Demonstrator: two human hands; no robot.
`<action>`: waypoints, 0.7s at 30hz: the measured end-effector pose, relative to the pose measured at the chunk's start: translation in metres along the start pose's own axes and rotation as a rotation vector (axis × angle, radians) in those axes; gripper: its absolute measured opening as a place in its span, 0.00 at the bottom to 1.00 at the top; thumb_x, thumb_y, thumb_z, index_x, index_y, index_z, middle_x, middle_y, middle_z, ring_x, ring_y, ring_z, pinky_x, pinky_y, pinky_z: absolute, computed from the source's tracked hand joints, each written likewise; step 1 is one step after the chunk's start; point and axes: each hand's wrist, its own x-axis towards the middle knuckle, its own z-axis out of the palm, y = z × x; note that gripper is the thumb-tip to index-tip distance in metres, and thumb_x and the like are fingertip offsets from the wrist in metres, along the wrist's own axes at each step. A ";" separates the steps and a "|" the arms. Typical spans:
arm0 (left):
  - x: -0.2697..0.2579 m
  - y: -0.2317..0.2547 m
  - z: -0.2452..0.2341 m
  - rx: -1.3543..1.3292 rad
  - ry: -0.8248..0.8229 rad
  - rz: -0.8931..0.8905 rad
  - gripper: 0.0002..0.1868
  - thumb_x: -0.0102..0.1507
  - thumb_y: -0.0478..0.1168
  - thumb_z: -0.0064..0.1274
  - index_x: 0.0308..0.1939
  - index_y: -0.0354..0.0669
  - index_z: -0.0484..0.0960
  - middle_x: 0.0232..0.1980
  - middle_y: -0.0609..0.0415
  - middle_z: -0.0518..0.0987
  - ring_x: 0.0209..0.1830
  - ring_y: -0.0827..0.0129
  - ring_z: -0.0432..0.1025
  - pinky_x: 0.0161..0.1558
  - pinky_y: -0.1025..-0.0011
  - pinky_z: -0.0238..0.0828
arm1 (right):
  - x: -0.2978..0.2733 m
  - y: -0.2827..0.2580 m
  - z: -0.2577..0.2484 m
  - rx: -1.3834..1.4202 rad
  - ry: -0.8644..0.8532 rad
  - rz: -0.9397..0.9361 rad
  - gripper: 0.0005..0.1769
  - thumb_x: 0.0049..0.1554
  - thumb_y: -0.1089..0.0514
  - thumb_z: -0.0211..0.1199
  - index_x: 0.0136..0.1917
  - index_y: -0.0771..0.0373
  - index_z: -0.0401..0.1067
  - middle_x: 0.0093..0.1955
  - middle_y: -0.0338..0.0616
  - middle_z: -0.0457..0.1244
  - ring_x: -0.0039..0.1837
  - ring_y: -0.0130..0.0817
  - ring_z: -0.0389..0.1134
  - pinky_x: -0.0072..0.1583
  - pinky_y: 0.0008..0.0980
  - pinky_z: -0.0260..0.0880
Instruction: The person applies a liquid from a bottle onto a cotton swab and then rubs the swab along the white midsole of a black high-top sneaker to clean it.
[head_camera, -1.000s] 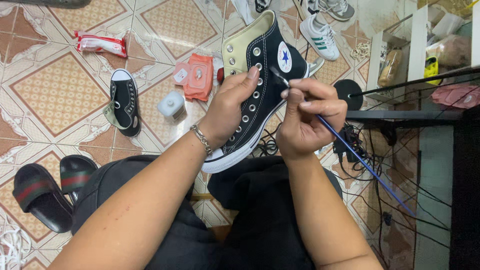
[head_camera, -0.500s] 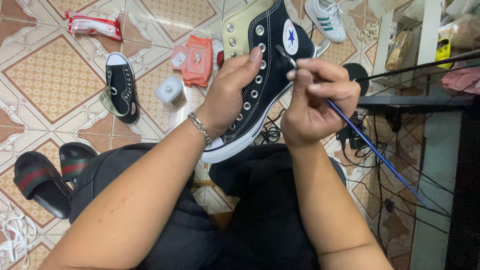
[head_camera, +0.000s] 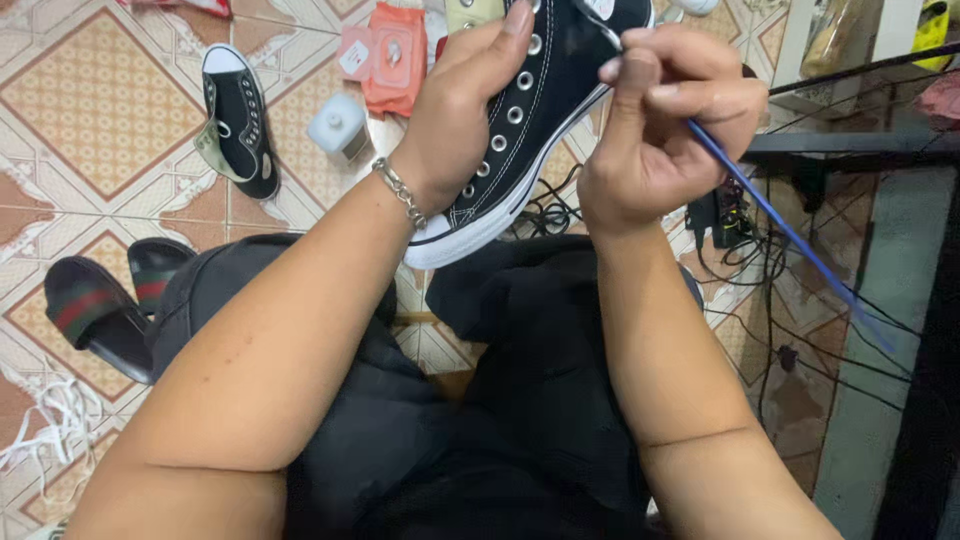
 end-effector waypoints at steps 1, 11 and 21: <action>-0.001 0.005 0.001 -0.004 0.013 -0.026 0.25 0.83 0.62 0.43 0.35 0.61 0.60 0.38 0.72 0.58 0.41 0.80 0.53 0.47 0.68 0.54 | -0.002 0.004 -0.002 0.049 -0.013 0.005 0.18 0.79 0.67 0.64 0.55 0.58 0.55 0.54 0.61 0.68 0.46 0.47 0.72 0.55 0.38 0.77; -0.001 -0.006 -0.002 0.010 0.020 -0.047 0.23 0.85 0.60 0.44 0.38 0.62 0.62 0.44 0.71 0.60 0.46 0.78 0.55 0.55 0.71 0.57 | -0.009 0.007 -0.007 0.064 -0.019 0.081 0.17 0.80 0.67 0.65 0.57 0.56 0.57 0.56 0.64 0.70 0.45 0.45 0.73 0.51 0.33 0.78; 0.010 -0.060 -0.026 -0.101 0.033 0.014 0.27 0.86 0.56 0.52 0.36 0.51 0.87 0.37 0.59 0.82 0.45 0.73 0.76 0.57 0.70 0.80 | -0.008 0.025 -0.016 0.063 0.039 -0.056 0.22 0.74 0.78 0.70 0.49 0.63 0.61 0.49 0.65 0.73 0.39 0.35 0.73 0.43 0.30 0.75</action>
